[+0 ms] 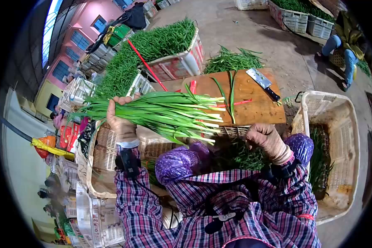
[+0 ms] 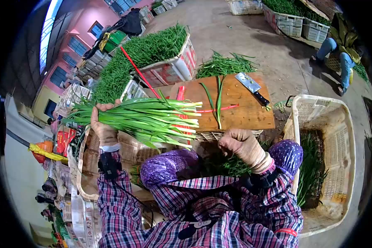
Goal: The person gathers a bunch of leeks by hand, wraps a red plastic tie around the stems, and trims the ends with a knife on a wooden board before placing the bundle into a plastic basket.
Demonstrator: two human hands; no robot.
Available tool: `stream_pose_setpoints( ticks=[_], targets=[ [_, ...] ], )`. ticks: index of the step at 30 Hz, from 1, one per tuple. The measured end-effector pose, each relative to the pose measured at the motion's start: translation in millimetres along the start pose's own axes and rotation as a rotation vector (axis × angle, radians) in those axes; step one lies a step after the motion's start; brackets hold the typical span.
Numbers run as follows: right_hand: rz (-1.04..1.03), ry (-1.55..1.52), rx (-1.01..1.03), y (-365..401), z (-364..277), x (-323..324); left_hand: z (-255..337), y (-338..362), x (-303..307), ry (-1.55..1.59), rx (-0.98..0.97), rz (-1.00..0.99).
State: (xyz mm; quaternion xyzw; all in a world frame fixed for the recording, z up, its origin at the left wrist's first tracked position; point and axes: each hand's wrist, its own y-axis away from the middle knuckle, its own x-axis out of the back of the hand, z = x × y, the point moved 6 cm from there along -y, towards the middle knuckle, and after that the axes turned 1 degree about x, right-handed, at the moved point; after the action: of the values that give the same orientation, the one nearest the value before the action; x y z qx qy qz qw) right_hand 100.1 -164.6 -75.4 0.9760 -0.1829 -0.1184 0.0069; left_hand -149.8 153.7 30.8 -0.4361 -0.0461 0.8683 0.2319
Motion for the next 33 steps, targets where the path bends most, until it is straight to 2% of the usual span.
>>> stream_pose_setpoints(
  ticks=[2, 3, 5, 6, 7, 9, 10, 11, 13, 15, 17, 18, 19, 21, 23, 24, 25, 27, 28, 29, 31, 33],
  targets=[
    [-0.012, 0.034, 0.024, -3.0, -7.5, -8.9, -13.8, 3.7, 0.4, 0.022, 0.055, -0.094],
    [-0.012, 0.039, 0.017, -6.2, -8.5, -16.2, -19.3, 7.0, -0.4, 0.035, 0.058, -0.058],
    [0.071, 0.390, 0.223, -11.6, -24.4, -32.2, -28.4, 14.0, -10.5, 0.118, 0.137, -0.102],
    [0.044, 0.575, 0.202, -15.1, -27.9, -38.1, -28.8, 14.3, -11.4, 0.069, 0.109, -0.107],
    [0.067, 0.826, 0.280, -17.6, -33.4, -45.3, -30.3, 14.9, -11.9, 0.074, 0.110, -0.103],
    [0.105, 1.069, 0.386, -30.3, -23.2, -53.6, -39.3, 17.5, -16.5, 0.141, 0.203, -0.094],
    [0.106, 1.146, 0.354, -36.0, -22.9, -59.5, -43.1, 19.6, -24.5, 0.149, 0.210, -0.164],
    [0.113, 1.157, 0.284, -43.2, -18.4, -62.9, -46.3, 22.0, -25.9, 0.121, 0.217, -0.145],
    [0.134, 1.100, 0.330, -55.0, -6.9, -66.9, -49.7, 22.5, -24.1, 0.056, 0.217, -0.123],
    [0.124, 0.939, 0.283, -61.3, 3.1, -67.6, -52.7, 21.8, -24.4, 0.078, 0.237, -0.157],
    [0.161, 0.811, 0.373, -61.1, 7.3, -68.7, -53.4, 20.3, -21.2, 0.096, 0.253, -0.187],
    [0.156, 0.609, 0.190, -58.3, 7.6, -66.1, -53.0, 17.7, -16.9, 0.096, 0.256, -0.170],
    [0.148, 0.567, 0.296, -56.3, 7.7, -66.4, -52.0, 15.7, -11.0, 0.098, 0.258, -0.156],
    [-0.102, 0.119, 0.096, -50.8, 21.4, -66.9, -47.2, 9.2, 3.1, 0.107, 0.247, -0.163],
    [-0.244, 0.086, 0.105, -39.0, 23.7, -61.8, -37.3, 2.3, 14.9, 0.047, 0.145, -0.131],
    [-0.309, 0.137, 0.142, -31.3, 20.6, -58.2, -34.8, 5.0, 18.2, 0.040, 0.138, -0.027],
    [-0.374, 0.187, 0.179, -23.3, 18.3, -54.5, -33.0, 3.5, 22.4, 0.037, 0.137, -0.025],
    [-0.425, 0.252, 0.006, -12.2, 32.4, -40.9, -31.1, 0.5, 21.0, 0.120, 0.181, -0.148],
    [-0.430, 0.374, -0.017, -8.4, 41.5, -31.3, -29.7, 0.7, 21.4, 0.120, 0.165, -0.121],
    [-0.450, 0.644, -0.077, -6.8, 50.5, -20.8, -29.1, -0.6, 23.7, 0.119, 0.165, -0.119],
    [-0.501, 1.229, -0.028, -5.2, 55.8, -7.8, -27.5, -2.0, 21.9, 0.116, 0.165, -0.175],
    [-0.463, 1.309, -0.050, -2.7, 47.6, -9.2, -26.7, -3.1, 15.8, 0.091, 0.154, -0.237]
  ],
)
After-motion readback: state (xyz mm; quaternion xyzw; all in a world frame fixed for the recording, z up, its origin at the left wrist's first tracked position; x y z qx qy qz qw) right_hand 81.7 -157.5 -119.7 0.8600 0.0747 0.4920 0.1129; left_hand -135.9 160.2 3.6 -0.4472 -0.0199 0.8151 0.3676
